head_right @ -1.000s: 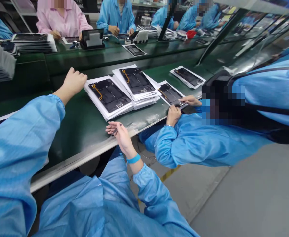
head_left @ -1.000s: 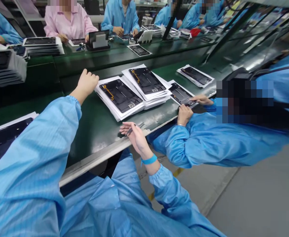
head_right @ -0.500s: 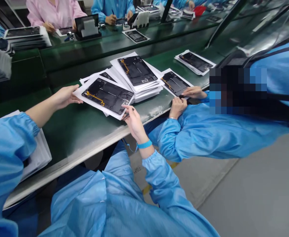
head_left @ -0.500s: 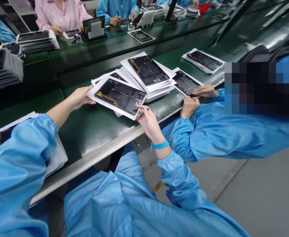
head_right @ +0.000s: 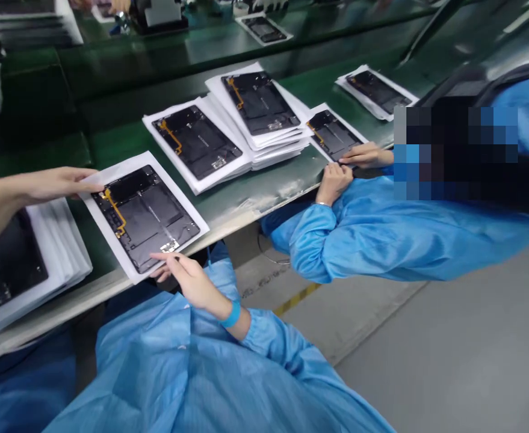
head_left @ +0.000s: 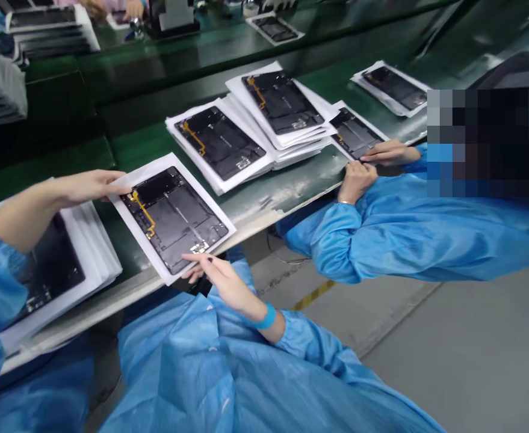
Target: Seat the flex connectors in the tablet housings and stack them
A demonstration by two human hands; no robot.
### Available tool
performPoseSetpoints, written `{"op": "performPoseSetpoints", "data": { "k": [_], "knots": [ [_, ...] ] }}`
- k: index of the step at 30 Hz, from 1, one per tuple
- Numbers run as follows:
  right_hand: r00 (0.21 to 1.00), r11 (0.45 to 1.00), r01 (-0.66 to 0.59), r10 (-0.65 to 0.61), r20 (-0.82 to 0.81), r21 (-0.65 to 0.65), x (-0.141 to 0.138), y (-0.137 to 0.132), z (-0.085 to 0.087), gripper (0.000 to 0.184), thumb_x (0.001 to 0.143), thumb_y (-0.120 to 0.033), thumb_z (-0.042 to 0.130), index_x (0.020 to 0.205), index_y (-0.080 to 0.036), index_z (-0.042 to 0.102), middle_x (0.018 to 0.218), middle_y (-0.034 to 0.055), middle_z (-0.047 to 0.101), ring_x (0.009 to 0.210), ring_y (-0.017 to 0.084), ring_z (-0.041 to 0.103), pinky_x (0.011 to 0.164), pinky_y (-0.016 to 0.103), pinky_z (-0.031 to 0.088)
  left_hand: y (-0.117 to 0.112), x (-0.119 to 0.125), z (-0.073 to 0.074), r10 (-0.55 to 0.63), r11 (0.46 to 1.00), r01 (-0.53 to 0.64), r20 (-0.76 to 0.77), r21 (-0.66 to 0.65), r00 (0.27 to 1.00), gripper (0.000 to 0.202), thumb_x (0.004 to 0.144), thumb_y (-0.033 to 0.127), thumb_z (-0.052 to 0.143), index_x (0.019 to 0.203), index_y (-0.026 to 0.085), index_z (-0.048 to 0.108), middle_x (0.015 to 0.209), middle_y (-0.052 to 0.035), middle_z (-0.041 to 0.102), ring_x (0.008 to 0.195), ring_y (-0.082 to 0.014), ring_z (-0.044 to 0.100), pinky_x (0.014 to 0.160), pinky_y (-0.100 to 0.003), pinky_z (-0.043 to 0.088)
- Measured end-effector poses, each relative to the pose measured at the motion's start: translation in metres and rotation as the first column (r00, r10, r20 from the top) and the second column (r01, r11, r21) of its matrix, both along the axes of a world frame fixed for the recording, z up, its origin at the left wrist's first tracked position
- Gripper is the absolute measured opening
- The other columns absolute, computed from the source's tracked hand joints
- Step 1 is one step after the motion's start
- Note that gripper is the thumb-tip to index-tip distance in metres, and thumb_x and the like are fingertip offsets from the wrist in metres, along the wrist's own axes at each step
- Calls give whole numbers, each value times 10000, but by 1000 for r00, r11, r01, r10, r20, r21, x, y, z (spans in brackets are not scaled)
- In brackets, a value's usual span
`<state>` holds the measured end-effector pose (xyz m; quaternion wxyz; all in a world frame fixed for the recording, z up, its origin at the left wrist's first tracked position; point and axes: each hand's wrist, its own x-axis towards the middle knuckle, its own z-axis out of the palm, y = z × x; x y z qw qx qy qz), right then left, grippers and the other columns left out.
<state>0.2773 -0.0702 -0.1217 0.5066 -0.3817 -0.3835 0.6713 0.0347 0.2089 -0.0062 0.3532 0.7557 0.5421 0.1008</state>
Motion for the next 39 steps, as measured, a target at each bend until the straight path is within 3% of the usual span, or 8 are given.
{"op": "performPoseSetpoints", "data": {
  "k": [5,9,12,14,17,20,24,39],
  "knots": [
    [989,981,-144,138,-55,-132,-38,1,-14,842,1005,-896,621,1505,-227,730,1112,98,861,1006,228,802,992,394,661,7,2,-5,14,997,-45,-416,-65,909,253,1038,208,760,1257,91,807,970,60,838,926,-105,653,991,-183,550],
    [949,945,-302,311,55,-128,-12,2,-7,713,1050,-837,619,1346,-215,804,1091,96,847,1017,230,772,1021,398,633,-23,13,3,15,996,42,-598,82,801,455,1162,252,641,1551,18,670,1594,-185,665,1461,-316,577,1374,-661,337],
    [956,977,-198,209,207,-74,23,6,3,662,1057,-820,622,1112,-205,865,942,61,773,935,220,704,979,390,602,-89,21,9,-14,959,191,-639,209,769,520,1196,311,554,1652,66,609,1705,-240,533,1667,-482,386,1374,-712,292],
    [940,999,-54,52,337,-5,43,15,8,696,1057,-852,583,1004,-217,862,866,37,708,858,201,645,860,354,571,-138,24,-3,-135,876,407,-678,259,722,458,1183,366,572,1492,72,741,1431,-239,714,1453,-491,609,1210,-640,494],
    [873,988,42,-109,475,150,58,40,9,723,1083,-869,499,968,-231,819,837,13,666,774,165,609,734,304,514,-196,28,-46,-269,748,535,-558,393,785,339,1161,358,624,1339,136,807,1192,-153,796,1143,-380,736,929,-507,579],
    [818,944,-80,-121,562,319,57,67,5,610,1159,-744,490,988,-234,779,839,-7,677,753,136,639,761,295,513,-225,33,-92,-203,723,389,-362,571,910,274,1159,313,637,1324,162,794,1262,-145,811,1152,-342,730,892,-480,568],
    [765,886,-175,-153,626,430,51,89,-4,521,1211,-625,465,987,-231,722,834,-15,678,776,135,666,807,308,519,-230,40,-118,-126,706,244,-221,665,967,253,1141,284,686,1367,209,770,1287,-148,816,1185,-354,724,915,-504,556],
    [619,785,-350,-215,755,511,59,104,-19,568,1192,-693,436,935,-242,665,910,11,664,990,225,698,1128,511,562,-215,34,-123,-249,667,329,-216,669,944,298,1124,167,675,1404,242,742,1361,-146,787,1242,-367,746,987,-532,550]
  ]
}}
